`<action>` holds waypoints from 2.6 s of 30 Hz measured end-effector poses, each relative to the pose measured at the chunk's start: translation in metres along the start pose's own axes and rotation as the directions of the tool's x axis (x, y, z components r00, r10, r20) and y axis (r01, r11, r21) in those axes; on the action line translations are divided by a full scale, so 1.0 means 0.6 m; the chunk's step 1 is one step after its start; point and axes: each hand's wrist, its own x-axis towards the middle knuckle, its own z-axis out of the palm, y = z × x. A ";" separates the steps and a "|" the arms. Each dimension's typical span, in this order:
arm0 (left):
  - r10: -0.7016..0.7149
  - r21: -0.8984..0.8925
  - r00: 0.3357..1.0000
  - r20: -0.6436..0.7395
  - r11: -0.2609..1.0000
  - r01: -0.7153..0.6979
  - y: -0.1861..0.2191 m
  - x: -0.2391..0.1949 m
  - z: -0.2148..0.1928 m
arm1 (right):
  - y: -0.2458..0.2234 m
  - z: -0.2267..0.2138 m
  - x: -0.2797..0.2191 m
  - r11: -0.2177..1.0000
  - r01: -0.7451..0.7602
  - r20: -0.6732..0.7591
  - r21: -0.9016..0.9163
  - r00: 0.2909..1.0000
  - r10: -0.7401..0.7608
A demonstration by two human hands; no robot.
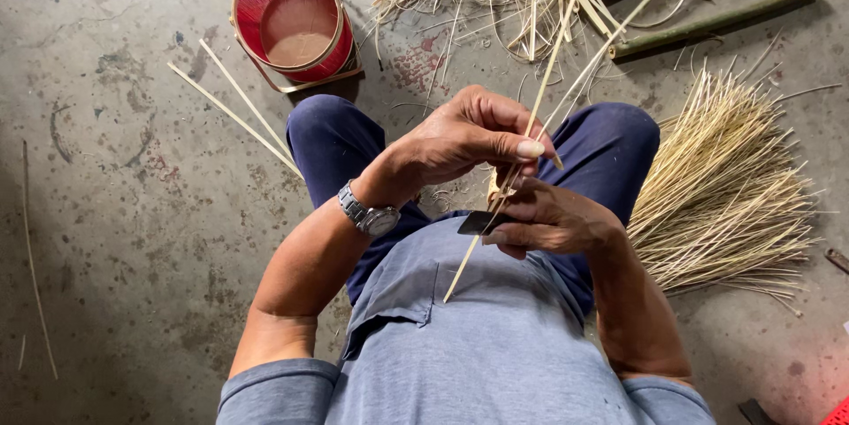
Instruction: The person sits on the floor and uses a knife to split long bamboo strips into thinner strands. They repeatedly pick up a strip, split it with the knife, and place the resulting pieces aside.
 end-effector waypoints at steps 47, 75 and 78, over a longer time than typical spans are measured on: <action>0.413 0.397 0.848 -0.332 0.877 -0.272 0.069 0.028 -0.070 | -0.002 0.048 0.003 0.797 -0.267 -0.549 0.542 0.606 0.576; 0.300 0.328 0.683 -0.666 0.940 -0.093 -0.039 -0.041 -0.137 | 0.077 -0.002 -0.364 0.616 -0.539 -0.809 0.575 -0.262 0.526; 0.319 0.341 0.693 -0.647 0.933 -0.111 -0.042 -0.043 -0.136 | 0.119 0.070 -0.413 0.253 -0.640 -0.649 0.725 -0.513 0.562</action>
